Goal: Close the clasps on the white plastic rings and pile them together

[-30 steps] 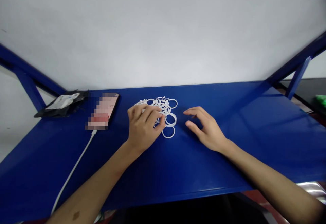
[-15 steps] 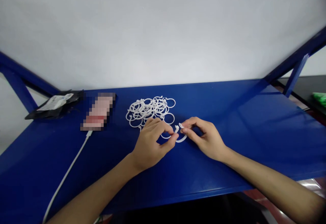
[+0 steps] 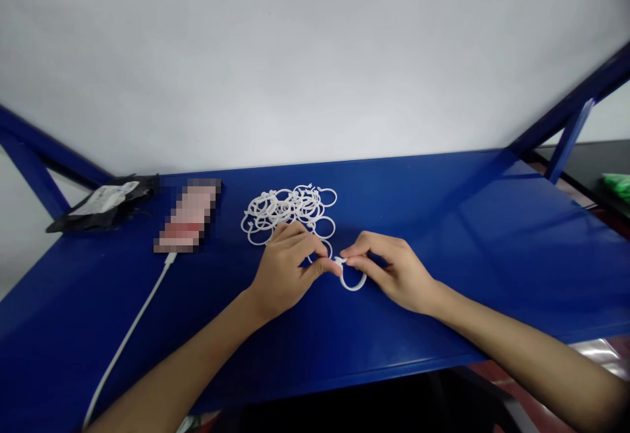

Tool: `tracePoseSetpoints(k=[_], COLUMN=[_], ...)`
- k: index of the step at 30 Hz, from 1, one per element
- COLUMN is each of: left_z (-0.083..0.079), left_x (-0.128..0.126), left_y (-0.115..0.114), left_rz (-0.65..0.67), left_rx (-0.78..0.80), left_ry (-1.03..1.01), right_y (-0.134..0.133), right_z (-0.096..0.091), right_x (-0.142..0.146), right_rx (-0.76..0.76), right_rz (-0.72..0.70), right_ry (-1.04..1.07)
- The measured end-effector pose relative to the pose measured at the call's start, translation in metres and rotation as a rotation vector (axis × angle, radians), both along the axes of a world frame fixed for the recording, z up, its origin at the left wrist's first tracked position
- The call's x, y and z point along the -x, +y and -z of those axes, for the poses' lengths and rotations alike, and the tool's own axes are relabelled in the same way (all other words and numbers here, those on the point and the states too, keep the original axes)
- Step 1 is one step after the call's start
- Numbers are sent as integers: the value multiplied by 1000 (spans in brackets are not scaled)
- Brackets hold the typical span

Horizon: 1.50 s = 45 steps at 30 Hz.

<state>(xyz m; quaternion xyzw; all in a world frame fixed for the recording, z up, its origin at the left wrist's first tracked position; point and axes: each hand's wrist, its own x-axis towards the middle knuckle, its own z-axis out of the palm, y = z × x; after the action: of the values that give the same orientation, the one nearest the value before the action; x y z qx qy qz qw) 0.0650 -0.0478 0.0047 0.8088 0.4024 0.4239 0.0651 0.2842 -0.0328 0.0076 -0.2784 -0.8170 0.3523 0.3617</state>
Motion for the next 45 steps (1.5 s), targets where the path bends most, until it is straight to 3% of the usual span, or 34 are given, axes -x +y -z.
tracePoseSetpoints(k=[10, 13, 16, 22, 26, 29, 31, 33, 37, 39, 45], left_z=[6, 5, 1, -8, -8, -8, -8, -7, -5, -4, -2], left_x=[-7, 0, 14, 36, 35, 29, 24, 18, 8, 5, 3], left_y=[-5, 1, 9, 16, 15, 12, 8, 4, -3, -5, -5], left_rz=[-3, 17, 20, 71, 126, 160, 181, 185, 163, 161, 139], left_rx=[-126, -141, -122, -9, 9, -9, -44, -103, -225, -273, -282], left_ry=[109, 192, 283, 540, 609, 594, 556, 506, 444, 433, 389], right_y=[6, 10, 23, 70, 90, 90, 82, 68, 33, 20, 12], right_z=[2, 4, 6, 10, 16, 12, 6, -1, -4, -1, 8], right_x=[-6, -6, -14, -60, -83, -83, -73, -58, -22, -11, -6], right_rx=[-217, -247, -286, -260, -296, -354, -404, -390, -171, -65, 31], right_rz=[-203, -182, -41, 451, 574, 617, 600, 491, 127, 29, 33], right_ry=[-55, -109, -189, -453, -661, -653, -558, -420, -251, -230, -209])
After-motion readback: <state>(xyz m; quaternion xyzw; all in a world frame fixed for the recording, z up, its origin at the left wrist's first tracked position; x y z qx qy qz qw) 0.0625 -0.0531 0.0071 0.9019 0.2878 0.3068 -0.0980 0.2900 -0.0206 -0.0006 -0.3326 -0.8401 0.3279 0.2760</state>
